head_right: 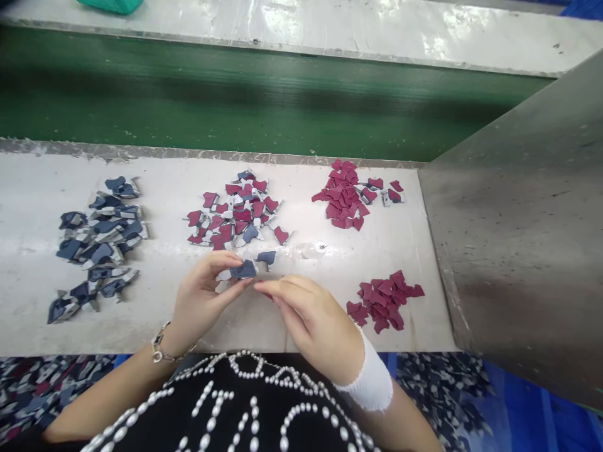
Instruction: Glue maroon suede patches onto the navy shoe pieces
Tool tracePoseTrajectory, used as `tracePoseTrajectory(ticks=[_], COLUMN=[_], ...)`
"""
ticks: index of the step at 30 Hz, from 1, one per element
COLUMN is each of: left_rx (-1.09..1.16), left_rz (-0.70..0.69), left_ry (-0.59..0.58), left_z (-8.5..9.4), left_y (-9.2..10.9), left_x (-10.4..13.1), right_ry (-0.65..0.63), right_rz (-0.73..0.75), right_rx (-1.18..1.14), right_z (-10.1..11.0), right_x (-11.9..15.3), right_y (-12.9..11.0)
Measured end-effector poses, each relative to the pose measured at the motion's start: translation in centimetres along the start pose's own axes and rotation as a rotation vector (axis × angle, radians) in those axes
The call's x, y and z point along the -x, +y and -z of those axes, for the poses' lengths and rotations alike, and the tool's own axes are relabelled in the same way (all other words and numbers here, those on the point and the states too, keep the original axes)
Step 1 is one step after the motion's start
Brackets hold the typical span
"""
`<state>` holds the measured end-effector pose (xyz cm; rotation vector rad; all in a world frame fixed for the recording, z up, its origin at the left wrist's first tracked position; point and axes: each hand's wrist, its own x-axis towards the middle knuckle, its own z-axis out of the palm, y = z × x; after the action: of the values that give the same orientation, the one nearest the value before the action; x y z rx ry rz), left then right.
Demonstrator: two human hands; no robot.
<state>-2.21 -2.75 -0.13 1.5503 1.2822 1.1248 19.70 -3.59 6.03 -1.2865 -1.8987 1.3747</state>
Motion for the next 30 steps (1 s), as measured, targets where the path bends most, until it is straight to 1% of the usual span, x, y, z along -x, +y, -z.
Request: tracePoseTrajectory(ticks=[4, 10, 14, 18, 25, 30], left_rx=[-0.005, -0.028, -0.068, -0.111, -0.105, -0.092], left_rz=[-0.052, -0.123, -0.155, -0.213, -0.338, -0.365], left_ry=[0.034, 0.039, 0.016, 0.024, 0.061, 0.038], left_z=[0.0, 0.0, 0.0, 0.0, 0.0, 0.3], left_y=[0.2, 0.6, 1.0, 1.4, 1.9, 2.1], left_x=[-0.1, -0.3, -0.2, -0.1, -0.3, -0.3], right_ry=[0.129, 0.118, 0.159, 0.187, 0.144, 0.102], right_rz=[-0.043, -0.041, -0.067, -0.088, -0.105, -0.095], right_rx=[-0.077, -0.236, -0.296, -0.342, -0.368, -0.299], right_z=[-0.3, -0.5, -0.9, -1.1, -0.9, -0.7], right_x=[-0.9, -2.6, -3.2, -3.5, -3.5, -3.0], right_y=[-0.3, 0.2, 0.6, 0.6, -0.1, -0.6])
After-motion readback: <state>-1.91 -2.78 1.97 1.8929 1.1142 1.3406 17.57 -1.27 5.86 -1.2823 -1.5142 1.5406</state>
